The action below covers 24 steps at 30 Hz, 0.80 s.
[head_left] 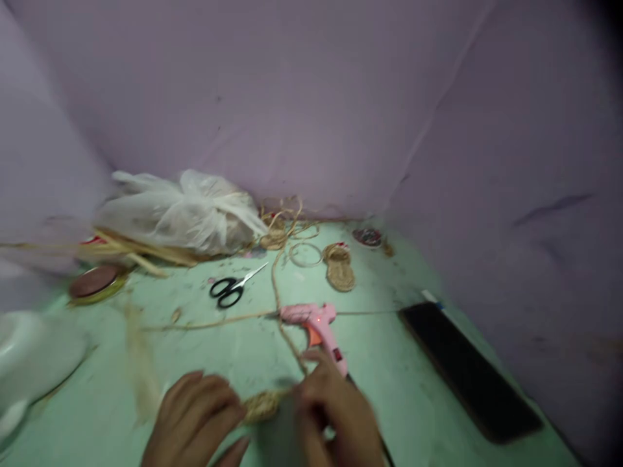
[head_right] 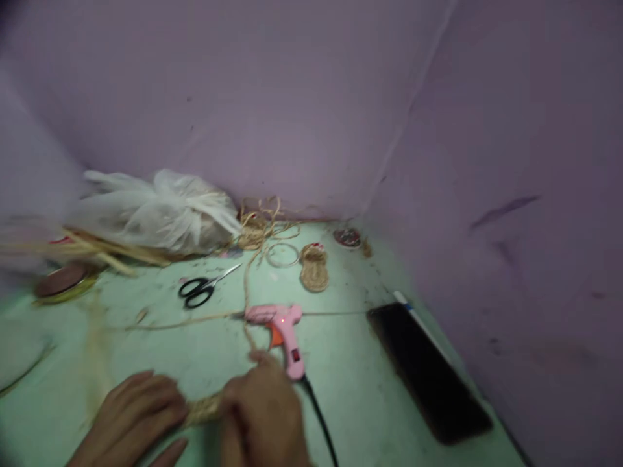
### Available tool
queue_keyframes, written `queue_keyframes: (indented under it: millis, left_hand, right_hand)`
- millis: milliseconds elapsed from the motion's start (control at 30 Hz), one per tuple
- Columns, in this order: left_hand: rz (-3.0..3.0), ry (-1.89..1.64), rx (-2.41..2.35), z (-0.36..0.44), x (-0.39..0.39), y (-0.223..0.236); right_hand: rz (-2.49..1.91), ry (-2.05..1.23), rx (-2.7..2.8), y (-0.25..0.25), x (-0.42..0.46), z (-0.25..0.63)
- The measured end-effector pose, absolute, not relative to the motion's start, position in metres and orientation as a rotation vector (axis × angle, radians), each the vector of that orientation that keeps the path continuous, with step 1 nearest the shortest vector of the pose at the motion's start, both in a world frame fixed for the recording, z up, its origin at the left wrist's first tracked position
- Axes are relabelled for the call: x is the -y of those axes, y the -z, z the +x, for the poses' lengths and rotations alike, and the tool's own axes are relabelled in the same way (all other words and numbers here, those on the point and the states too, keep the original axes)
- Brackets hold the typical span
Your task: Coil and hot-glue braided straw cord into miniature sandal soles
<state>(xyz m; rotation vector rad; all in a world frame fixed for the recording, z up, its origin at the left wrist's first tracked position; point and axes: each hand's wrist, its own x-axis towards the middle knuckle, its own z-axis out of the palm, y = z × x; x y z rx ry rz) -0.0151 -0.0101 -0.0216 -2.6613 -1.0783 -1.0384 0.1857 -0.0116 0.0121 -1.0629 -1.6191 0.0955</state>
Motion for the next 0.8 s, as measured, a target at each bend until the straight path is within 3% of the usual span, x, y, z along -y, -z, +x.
queue_keyframes:
  millis: [100,267,567,800]
  left_hand:
    - [-2.725,0.983,1.416,-0.002,0.021,-0.003]
    - [-2.794,0.747,1.594,0.012,0.021,-0.012]
    - [-2.863,0.422,1.688,0.02,0.015,-0.007]
    - [-2.825,0.495,1.674,0.015,0.016,-0.005]
  right_hand:
    - [-1.192,-0.161,1.514,-0.029,0.017,0.206]
    - [-1.347,-0.175,1.502,-0.031,0.015,0.223]
    - [-1.278,-0.204,2.09,-0.015,0.008,0.227]
    - [-1.294,-0.18,2.22,-0.007,0.006,0.225]
